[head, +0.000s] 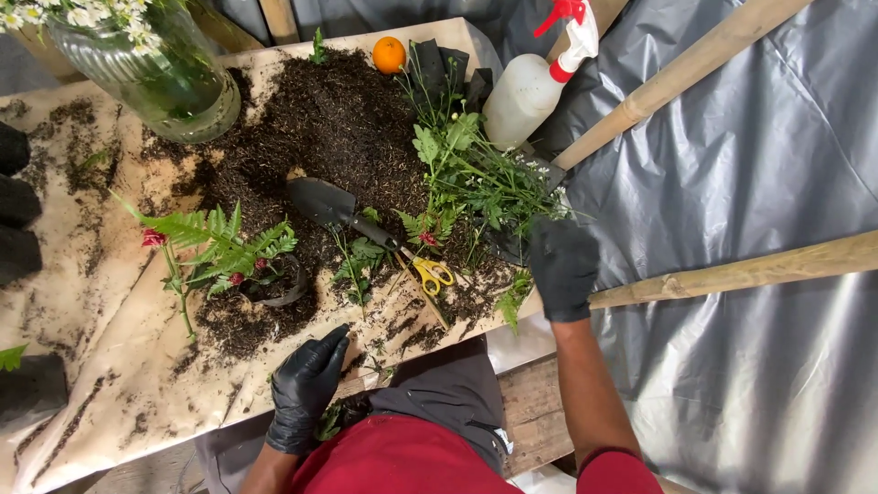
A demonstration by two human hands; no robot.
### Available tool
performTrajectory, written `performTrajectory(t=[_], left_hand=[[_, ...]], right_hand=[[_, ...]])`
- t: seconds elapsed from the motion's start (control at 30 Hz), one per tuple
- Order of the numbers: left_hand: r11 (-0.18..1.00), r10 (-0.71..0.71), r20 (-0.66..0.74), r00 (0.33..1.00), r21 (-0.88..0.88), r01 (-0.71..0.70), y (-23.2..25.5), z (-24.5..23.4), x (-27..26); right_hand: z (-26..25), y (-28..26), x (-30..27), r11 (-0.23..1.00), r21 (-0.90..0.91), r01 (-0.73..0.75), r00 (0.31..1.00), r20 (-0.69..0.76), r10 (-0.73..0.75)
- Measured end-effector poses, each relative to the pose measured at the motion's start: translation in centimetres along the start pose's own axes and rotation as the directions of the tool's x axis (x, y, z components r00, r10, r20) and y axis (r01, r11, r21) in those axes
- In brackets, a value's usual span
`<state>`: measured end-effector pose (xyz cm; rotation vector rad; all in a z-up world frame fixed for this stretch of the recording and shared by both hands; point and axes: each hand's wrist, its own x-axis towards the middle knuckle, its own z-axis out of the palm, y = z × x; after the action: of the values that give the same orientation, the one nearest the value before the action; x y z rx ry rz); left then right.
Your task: The person fills a small black pot with soil using a trowel. They then place a red flower and a fern into the pot, arranging them carefully. The person uses scissors to trim the fern leaves and adds more soil around the plants to secure them.
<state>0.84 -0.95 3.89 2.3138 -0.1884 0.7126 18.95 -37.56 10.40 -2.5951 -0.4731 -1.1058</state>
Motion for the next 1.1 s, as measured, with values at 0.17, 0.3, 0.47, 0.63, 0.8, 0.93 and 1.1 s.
performTrajectory(t=[0.17, 0.3, 0.47, 0.63, 0.8, 0.93, 1.1], left_hand=[[0.999, -0.001, 0.018, 1.0, -0.047, 0.002, -0.1, 0.4, -0.7], [0.997, -0.032, -0.016, 0.999, -0.075, 0.031, 0.7, 0.0, -0.5], [1.0, -0.012, -0.017, 1.0, -0.004, 0.012, -0.5, 0.1, -1.6], [0.996, -0.079, -0.013, 0.997, 0.037, 0.079, -1.8, 0.3, -3.0], [0.998, -0.044, -0.034, 0.998, -0.037, 0.043, 0.0, -0.7, -0.6], [0.995, -0.068, -0.018, 0.998, -0.08, 0.066, -0.5, -0.1, -1.0], [0.99, -0.092, 0.017, 0.996, -0.104, 0.093, 1.2, -0.4, 0.8]], right_hand=[[3.9, -0.3, -1.6, 0.998, 0.056, -0.024, 0.954, 0.3, 0.007], [12.3, 4.6, -4.9, 0.969, -0.242, 0.056, 0.955, 0.297, 0.019], [12.9, 3.5, -2.6, 0.976, -0.123, -0.181, 0.842, 0.494, 0.219], [10.7, 3.2, -0.7, 0.989, -0.077, -0.128, 0.878, 0.455, 0.149], [6.8, 4.1, 3.2, 0.789, 0.524, -0.323, 0.946, 0.198, 0.256], [5.0, 5.2, 5.5, 0.426, 0.606, -0.671, 0.711, 0.366, 0.6], [4.5, 5.5, 5.9, 0.208, 0.718, -0.665, 0.654, 0.424, 0.626]])
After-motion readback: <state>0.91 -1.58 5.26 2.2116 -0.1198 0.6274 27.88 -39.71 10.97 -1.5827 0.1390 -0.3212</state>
